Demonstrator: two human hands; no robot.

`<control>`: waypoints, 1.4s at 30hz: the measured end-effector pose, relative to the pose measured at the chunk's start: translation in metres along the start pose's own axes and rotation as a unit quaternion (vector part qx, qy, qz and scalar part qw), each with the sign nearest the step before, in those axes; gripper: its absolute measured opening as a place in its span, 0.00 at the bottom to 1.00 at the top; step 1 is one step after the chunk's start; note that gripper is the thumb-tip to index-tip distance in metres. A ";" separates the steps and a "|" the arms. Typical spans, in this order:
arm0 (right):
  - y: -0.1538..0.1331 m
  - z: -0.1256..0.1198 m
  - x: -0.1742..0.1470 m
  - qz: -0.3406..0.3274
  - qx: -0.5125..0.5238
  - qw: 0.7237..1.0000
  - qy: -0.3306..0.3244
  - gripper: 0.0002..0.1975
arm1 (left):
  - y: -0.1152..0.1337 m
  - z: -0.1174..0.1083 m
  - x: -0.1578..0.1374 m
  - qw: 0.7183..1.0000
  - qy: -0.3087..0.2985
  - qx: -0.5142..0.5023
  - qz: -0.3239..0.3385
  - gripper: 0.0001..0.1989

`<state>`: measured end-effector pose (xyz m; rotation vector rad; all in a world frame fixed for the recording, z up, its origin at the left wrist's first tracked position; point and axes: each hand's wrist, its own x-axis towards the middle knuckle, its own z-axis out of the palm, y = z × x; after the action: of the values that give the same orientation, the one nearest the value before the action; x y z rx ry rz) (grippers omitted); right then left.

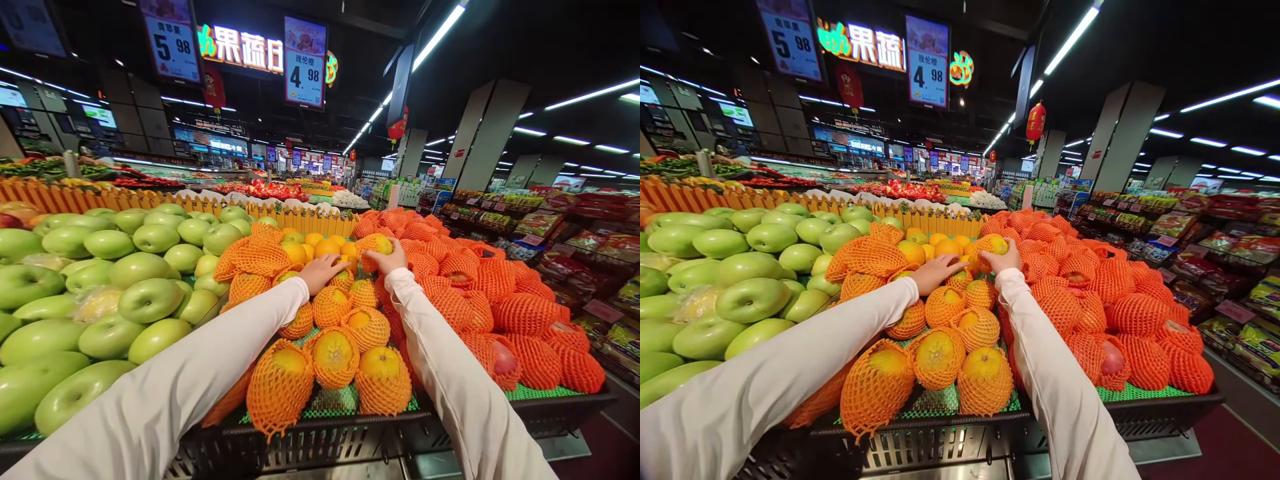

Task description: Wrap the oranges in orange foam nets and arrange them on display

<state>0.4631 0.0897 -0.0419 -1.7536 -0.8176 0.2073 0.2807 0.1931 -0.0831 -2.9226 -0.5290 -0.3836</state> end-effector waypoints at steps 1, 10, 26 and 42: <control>0.001 -0.002 0.001 -0.025 -0.086 0.996 -0.005 0.46 | -0.002 0.002 0.002 1.000 -0.006 -0.009 0.019 0.31; 0.002 0.006 -0.005 -0.074 -0.346 0.928 -0.121 0.42 | -0.009 0.002 0.010 0.997 -0.043 -0.042 0.043 0.26; -0.004 0.016 -0.013 -0.045 -0.435 0.889 -0.134 0.43 | -0.029 -0.028 -0.012 0.997 -0.059 -0.039 0.014 0.33; -0.014 0.022 -0.023 -0.006 -0.484 0.857 -0.175 0.47 | -0.007 -0.006 -0.011 0.975 -0.044 0.176 -0.130 0.31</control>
<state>0.4289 0.0944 -0.0426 -2.7022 -1.3417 0.1030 0.2668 0.1949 -0.0801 -2.5432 -0.8956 -0.1678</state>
